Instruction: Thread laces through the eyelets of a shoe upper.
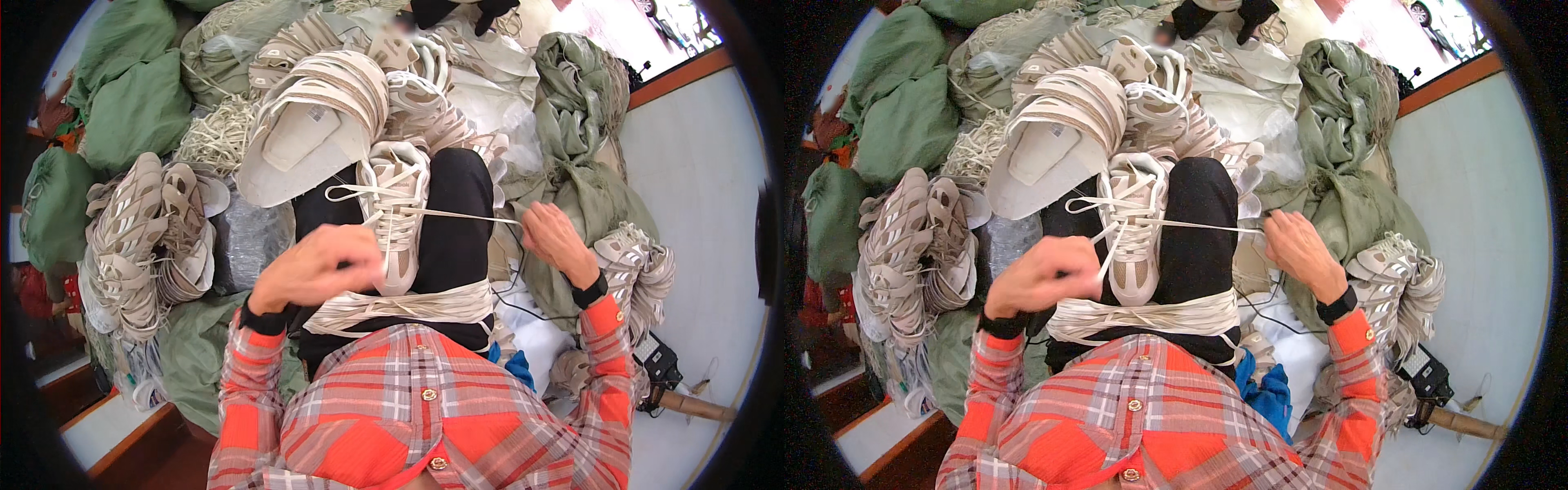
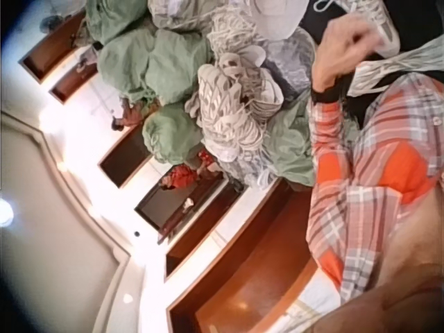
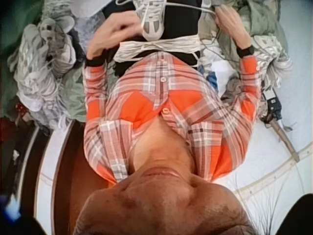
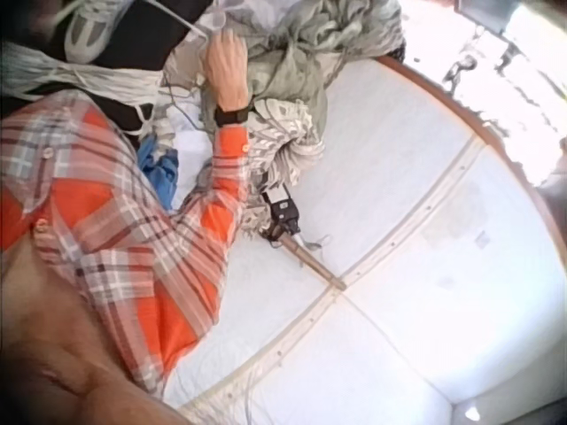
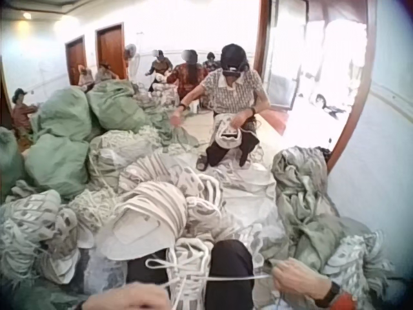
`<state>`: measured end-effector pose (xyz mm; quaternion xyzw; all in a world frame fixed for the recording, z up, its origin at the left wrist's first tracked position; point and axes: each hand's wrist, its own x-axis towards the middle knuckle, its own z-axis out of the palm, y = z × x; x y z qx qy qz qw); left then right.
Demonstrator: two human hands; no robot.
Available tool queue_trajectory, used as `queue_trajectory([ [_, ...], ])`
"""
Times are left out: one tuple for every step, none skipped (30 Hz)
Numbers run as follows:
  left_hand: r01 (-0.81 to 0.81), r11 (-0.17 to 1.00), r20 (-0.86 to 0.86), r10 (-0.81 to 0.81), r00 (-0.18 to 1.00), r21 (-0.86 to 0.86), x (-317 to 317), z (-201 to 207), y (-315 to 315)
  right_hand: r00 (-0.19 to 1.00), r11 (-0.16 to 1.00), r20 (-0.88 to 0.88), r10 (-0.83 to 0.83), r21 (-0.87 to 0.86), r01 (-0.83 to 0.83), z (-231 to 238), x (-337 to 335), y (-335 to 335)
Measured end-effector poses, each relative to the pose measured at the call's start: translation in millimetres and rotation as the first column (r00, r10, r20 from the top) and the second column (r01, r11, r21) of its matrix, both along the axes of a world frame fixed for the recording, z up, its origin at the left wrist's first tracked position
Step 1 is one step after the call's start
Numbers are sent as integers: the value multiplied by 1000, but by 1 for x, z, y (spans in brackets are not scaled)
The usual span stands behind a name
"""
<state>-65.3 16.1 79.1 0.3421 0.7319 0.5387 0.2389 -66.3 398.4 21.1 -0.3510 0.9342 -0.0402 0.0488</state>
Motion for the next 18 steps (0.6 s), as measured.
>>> queue_trajectory([
  [197, 955, -33, -195, 980, 222, -3, 7, -1, 996, 997, 45, -81, 7, 81, -8, 8, 7],
  [149, 916, 133, -212, 968, 374, 5, 8, 2, 995, 996, 53, -88, 10, 88, -19, 14, 5],
  [142, 927, 64, -175, 983, 346, 6, 5, 3, 986, 993, 119, -118, 19, 117, -28, 18, -5],
  [133, 939, -7, -138, 990, 317, 6, 1, 1, 972, 989, 183, -147, 27, 144, -33, 19, -14],
  [138, 939, -6, -144, 990, 316, 8, 0, -3, 977, 987, 154, -147, -40, 155, -31, 16, -19],
  [14, 948, 48, -31, 998, 319, 11, 1, -12, 956, 954, 208, -207, -175, 245, -9, 6, -40],
  [-112, 944, 100, 85, 991, 311, 16, 2, -19, 929, 893, 269, -254, -304, 332, 9, -5, -65],
  [-162, 942, 102, 138, 985, 292, 17, 4, -22, 890, 870, 383, -249, -315, 379, 11, -13, -81],
  [-200, 941, 118, 173, 978, 275, 19, 5, -26, 840, 847, 492, -229, -325, 421, 10, -20, -99],
  [-240, 936, 133, 212, 968, 257, 21, 5, -28, 821, 860, 530, -211, -299, 414, 3, -24, -119],
  [-237, 937, 130, 209, 969, 257, 21, 4, -29, 735, 876, 640, -224, -199, 440, 13, -26, -136],
  [-250, 938, 123, 227, 966, 240, 21, 6, -27, 976, 908, 190, -111, -379, 177, -32, -20, -134],
  [-276, 937, 120, 255, 959, 214, 23, 7, -27, 971, 922, 202, -124, -338, 188, -43, -21, -135],
  [-277, 937, 121, 256, 959, 211, 24, 8, -28, 966, 935, 214, -142, -292, 202, -47, -21, -136],
  [-275, 946, 97, 261, 960, 172, 23, 8, -29, 967, 935, 216, -137, -295, 199, -34, -21, -136],
  [-277, 952, 72, 270, 960, 132, 24, 9, -30, 772, 880, 615, -161, -264, 394, -8, -22, -134],
  [-279, 951, 73, 272, 960, 130, 24, 11, -30, 426, 818, 895, -132, -144, 557, 8, -21, -128],
  [-321, 937, 26, 328, 944, -135, 22, 11, -29, 326, 724, 928, -179, -100, 683, -9, -16, -102],
])
